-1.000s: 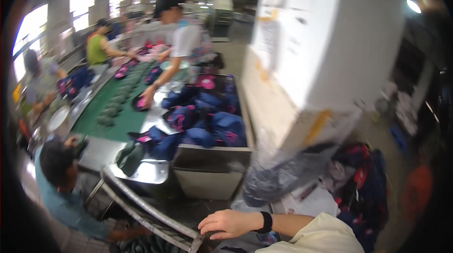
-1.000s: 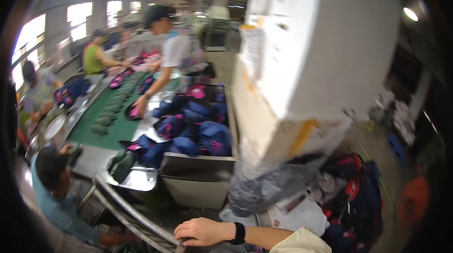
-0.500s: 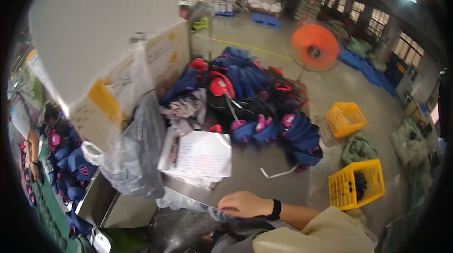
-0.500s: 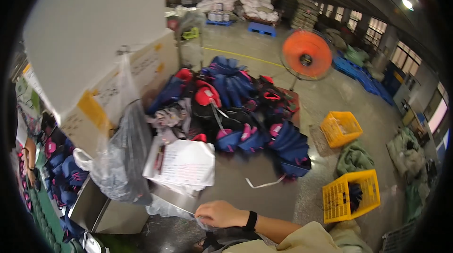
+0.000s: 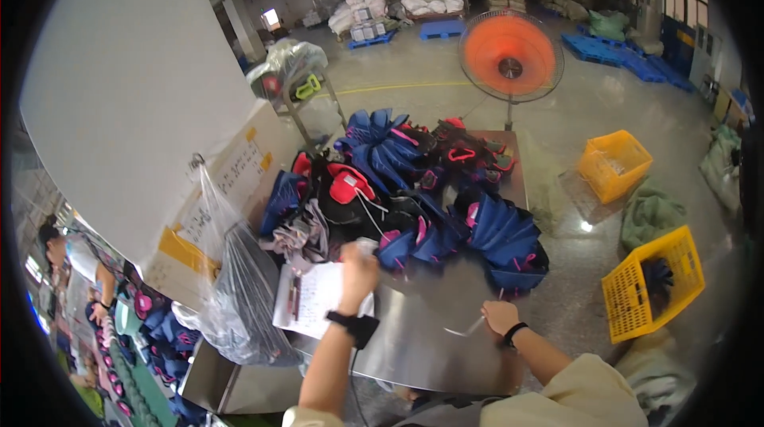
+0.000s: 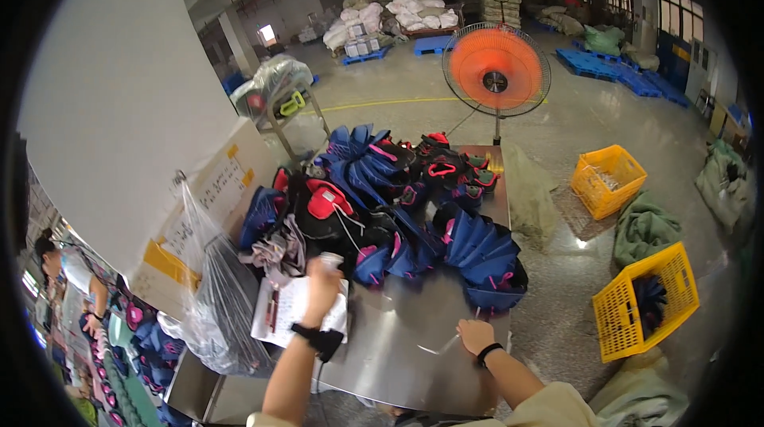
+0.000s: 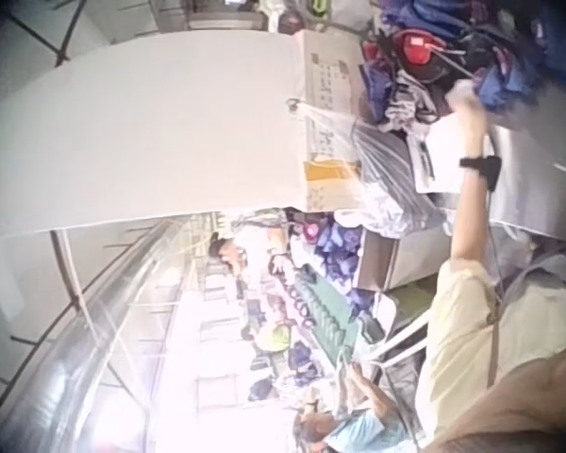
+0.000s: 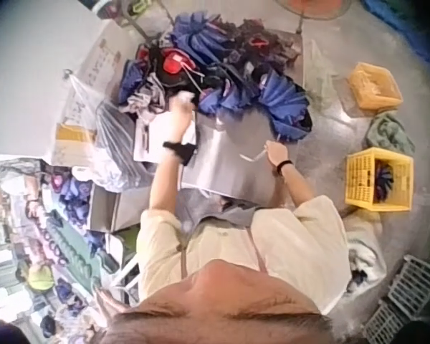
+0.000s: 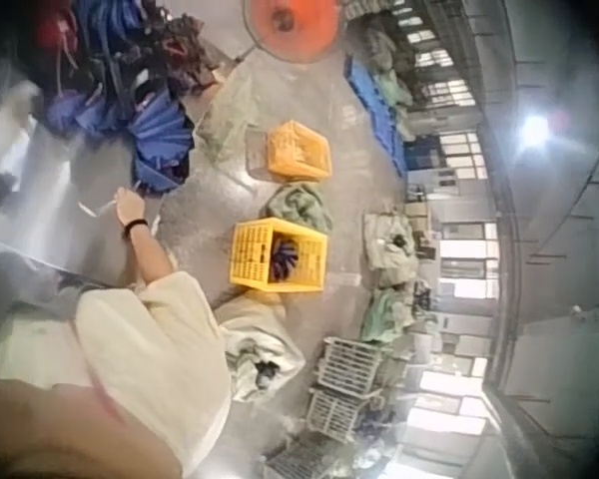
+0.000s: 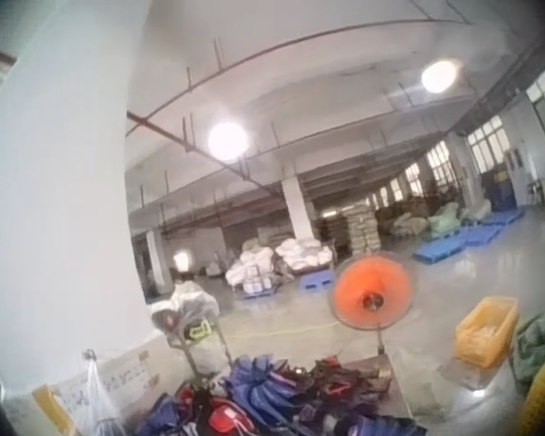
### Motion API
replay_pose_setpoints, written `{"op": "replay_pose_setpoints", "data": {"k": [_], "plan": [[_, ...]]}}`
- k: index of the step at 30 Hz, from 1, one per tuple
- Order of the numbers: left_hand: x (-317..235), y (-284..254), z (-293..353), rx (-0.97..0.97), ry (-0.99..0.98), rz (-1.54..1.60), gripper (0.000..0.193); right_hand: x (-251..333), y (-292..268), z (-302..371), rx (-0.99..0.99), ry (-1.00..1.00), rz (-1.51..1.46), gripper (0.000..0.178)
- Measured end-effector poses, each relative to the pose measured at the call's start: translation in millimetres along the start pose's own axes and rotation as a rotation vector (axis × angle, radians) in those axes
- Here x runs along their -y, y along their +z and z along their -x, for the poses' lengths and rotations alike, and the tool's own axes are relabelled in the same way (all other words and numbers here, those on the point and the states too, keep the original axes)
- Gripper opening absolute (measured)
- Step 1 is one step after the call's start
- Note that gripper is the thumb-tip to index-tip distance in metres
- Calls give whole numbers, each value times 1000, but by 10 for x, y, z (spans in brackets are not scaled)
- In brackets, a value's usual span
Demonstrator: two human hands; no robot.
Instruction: The recorder organizes and prepares shoe uppers and laces in a shoe manufacturing factory.
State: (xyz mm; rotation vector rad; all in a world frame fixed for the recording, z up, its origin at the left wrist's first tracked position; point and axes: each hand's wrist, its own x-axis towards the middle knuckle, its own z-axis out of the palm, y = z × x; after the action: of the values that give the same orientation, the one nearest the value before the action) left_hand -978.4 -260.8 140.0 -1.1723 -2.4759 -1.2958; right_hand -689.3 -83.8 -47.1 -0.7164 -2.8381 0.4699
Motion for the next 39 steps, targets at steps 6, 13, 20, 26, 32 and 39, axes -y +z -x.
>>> {"op": "replay_pose_setpoints", "data": {"k": [6,13,20,26,32,39], "plan": [[578,1120,-518,216,-312,-251,62,5,-187,103,161,-1,-35,22],[1110,1510,-831,171,-53,-335,27,114,-67,-7,174,-92,-23,23],[-1012,1202,-304,328,336,-170,12,-54,-140,-32,227,-112,103,23],[-1853,259,595,19,394,438,16,-738,-133,40,245,326,-742,23],[-1916,-492,1362,-124,86,407,12,-687,-802,-846,167,55,-1294,17],[-2517,-1338,3167,-489,-155,265,9,-82,-1797,-1069,34,34,-2085,14]]}}
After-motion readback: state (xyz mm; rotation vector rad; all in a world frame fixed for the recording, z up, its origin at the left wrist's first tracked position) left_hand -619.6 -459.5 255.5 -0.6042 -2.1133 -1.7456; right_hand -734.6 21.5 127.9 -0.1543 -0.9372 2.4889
